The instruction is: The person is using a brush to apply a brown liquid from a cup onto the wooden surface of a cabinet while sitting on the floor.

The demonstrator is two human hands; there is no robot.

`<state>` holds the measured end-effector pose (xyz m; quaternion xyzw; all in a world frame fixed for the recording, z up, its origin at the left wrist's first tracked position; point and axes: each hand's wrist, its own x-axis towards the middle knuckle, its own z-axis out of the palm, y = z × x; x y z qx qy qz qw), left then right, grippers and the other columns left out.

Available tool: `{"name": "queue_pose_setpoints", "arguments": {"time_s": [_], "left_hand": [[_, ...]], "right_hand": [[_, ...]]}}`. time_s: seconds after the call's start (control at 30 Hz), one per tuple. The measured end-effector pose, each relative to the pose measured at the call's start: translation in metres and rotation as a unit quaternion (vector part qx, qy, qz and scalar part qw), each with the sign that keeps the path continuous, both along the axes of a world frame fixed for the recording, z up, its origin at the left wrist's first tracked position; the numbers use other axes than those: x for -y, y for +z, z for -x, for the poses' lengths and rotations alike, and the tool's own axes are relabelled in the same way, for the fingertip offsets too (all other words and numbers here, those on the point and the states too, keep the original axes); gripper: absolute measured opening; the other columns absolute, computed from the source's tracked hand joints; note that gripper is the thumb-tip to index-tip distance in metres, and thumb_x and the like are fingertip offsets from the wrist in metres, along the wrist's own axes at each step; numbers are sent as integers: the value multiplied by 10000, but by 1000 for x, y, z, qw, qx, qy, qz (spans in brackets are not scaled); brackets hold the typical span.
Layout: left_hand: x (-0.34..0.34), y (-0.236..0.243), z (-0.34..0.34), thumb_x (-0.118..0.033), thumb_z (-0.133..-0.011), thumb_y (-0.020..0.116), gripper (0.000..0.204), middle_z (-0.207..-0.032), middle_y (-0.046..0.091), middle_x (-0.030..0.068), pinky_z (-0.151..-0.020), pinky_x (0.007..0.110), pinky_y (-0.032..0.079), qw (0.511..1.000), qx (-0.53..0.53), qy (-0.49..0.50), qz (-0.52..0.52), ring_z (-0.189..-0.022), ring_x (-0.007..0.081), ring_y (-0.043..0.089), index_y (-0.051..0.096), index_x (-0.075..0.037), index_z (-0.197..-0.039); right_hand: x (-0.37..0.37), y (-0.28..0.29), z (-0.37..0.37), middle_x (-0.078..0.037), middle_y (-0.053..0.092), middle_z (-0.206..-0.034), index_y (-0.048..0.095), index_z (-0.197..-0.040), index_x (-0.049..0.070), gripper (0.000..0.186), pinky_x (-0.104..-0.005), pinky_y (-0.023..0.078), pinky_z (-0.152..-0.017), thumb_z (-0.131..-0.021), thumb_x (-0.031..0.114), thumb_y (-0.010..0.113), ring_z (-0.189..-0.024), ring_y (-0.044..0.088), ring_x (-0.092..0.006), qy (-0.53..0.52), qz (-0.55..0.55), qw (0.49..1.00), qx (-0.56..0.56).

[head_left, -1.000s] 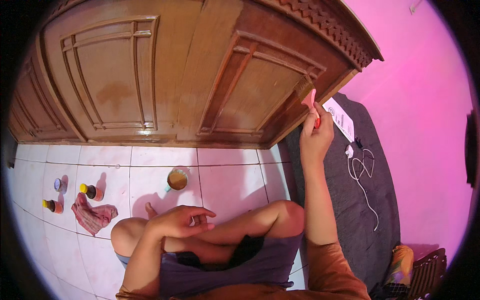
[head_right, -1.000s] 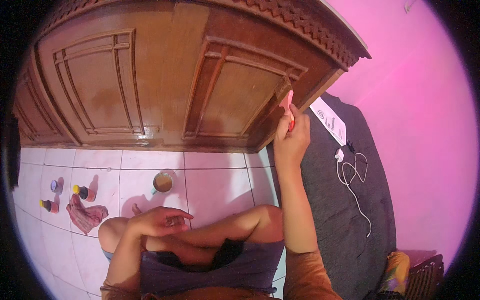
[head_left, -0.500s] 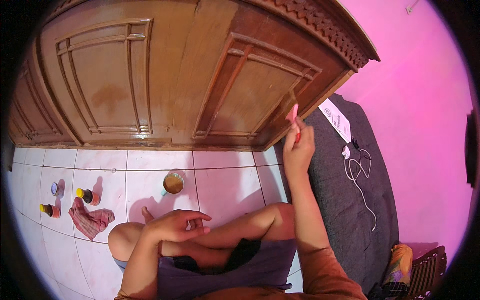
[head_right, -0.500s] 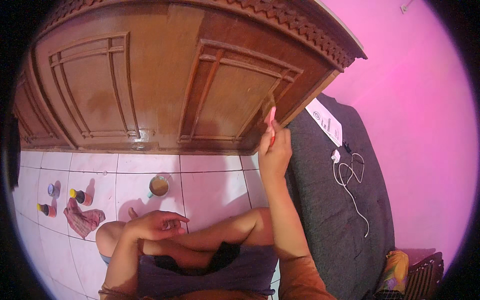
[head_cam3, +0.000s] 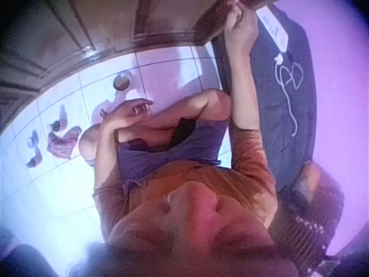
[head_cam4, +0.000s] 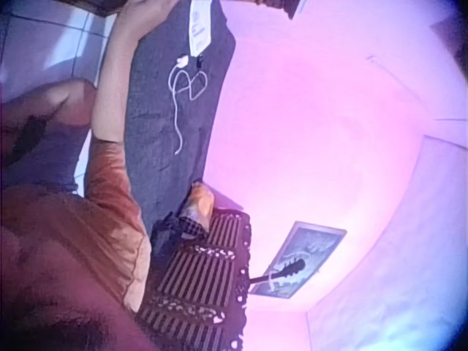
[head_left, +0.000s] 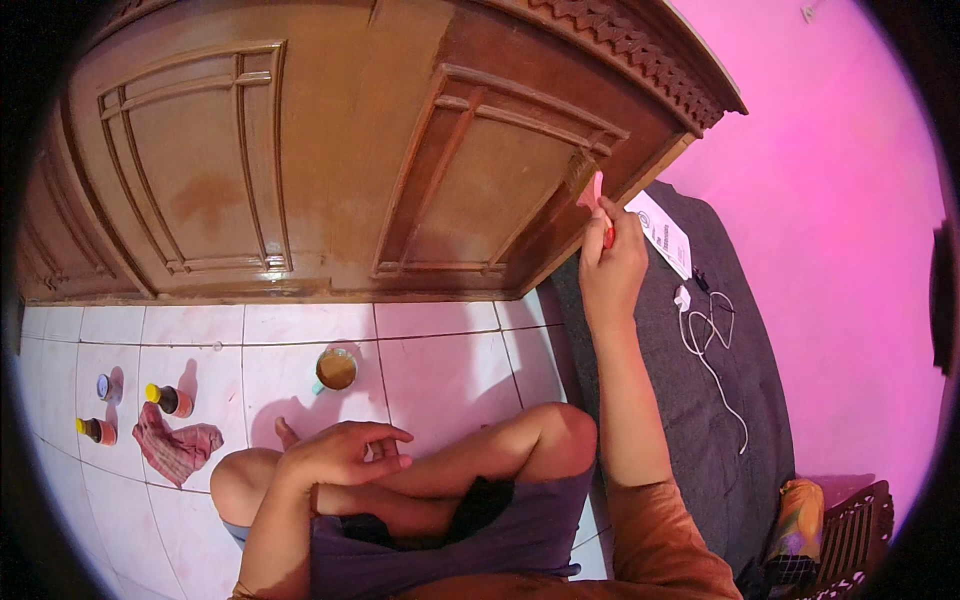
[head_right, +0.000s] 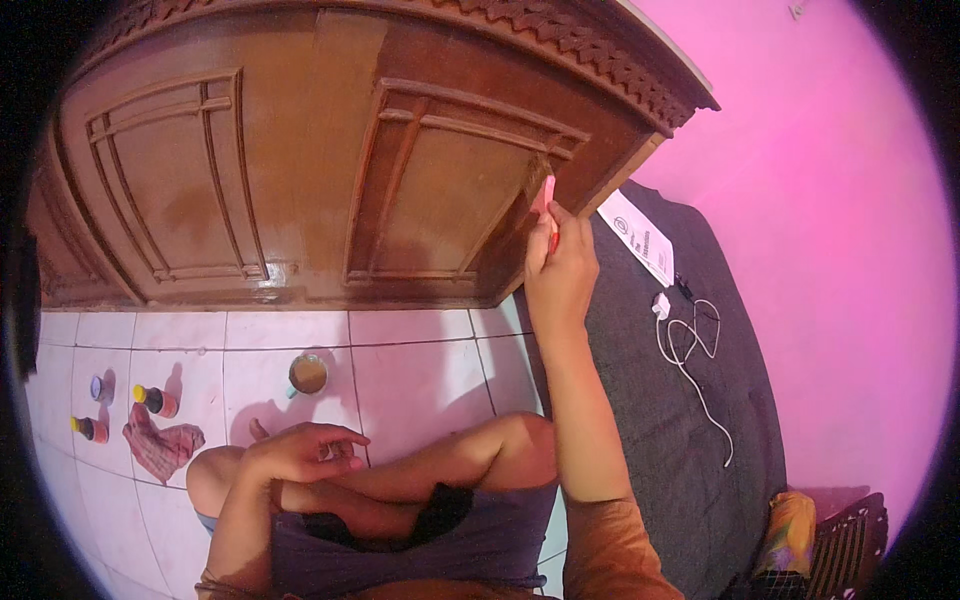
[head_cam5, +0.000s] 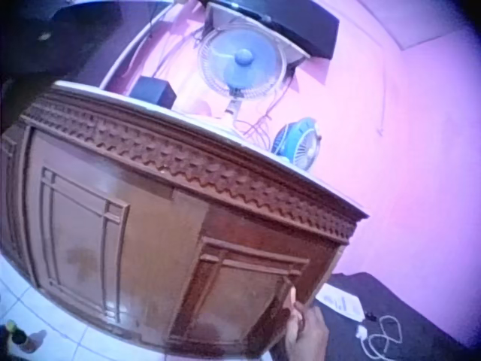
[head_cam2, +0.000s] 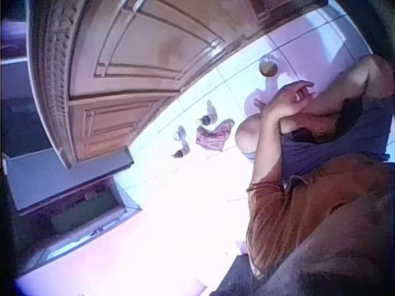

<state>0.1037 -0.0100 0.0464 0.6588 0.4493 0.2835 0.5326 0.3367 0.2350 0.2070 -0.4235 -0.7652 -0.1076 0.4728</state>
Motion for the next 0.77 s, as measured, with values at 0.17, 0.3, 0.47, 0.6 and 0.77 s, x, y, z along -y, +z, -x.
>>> {"name": "queue_pose_setpoints", "arguments": {"time_s": [0.17,0.3,0.47,0.6,0.77], "left_hand": [[0,4,2,-367,-904,637,420,-922,670,115,-663,313,464,1000,-19,2,7,-730,195,579,604,-142,-1256],[3,6,2,-371,-903,641,421,-921,667,110,-658,309,463,1000,-23,6,17,-724,186,580,606,-142,-1254],[-1,3,-2,-357,-903,646,413,-915,669,104,-660,303,466,1000,-21,-3,8,-725,174,583,607,-138,-1251],[1,-1,0,-344,-906,645,405,-931,681,101,-663,299,472,1000,-16,5,-9,-732,169,592,606,-134,-1251],[1,-3,4,-352,-904,647,437,-994,686,101,-679,297,482,1000,-15,-6,11,-750,181,606,594,-111,-1265]], "right_hand": [[1,-3,-4,-207,623,-914,648,-1030,-20,220,-413,502,-729,-920,150,564,-822,635,-359,1,23,1000,0],[0,-7,-8,-210,629,-881,658,-1001,-16,203,-418,501,-720,-915,144,567,-806,634,-368,21,42,999,18],[-21,22,-15,-210,626,-864,652,-994,-32,209,-406,493,-697,-919,141,562,-779,627,-358,14,-6,1000,20],[-12,43,-11,-205,619,-837,649,-985,-46,201,-392,485,-681,-920,124,564,-750,620,-329,22,-48,999,2],[1,21,-14,-223,633,-896,667,-1006,-1,226,-367,501,-760,-889,187,626,-829,653,-316,30,8,1000,3]]}}
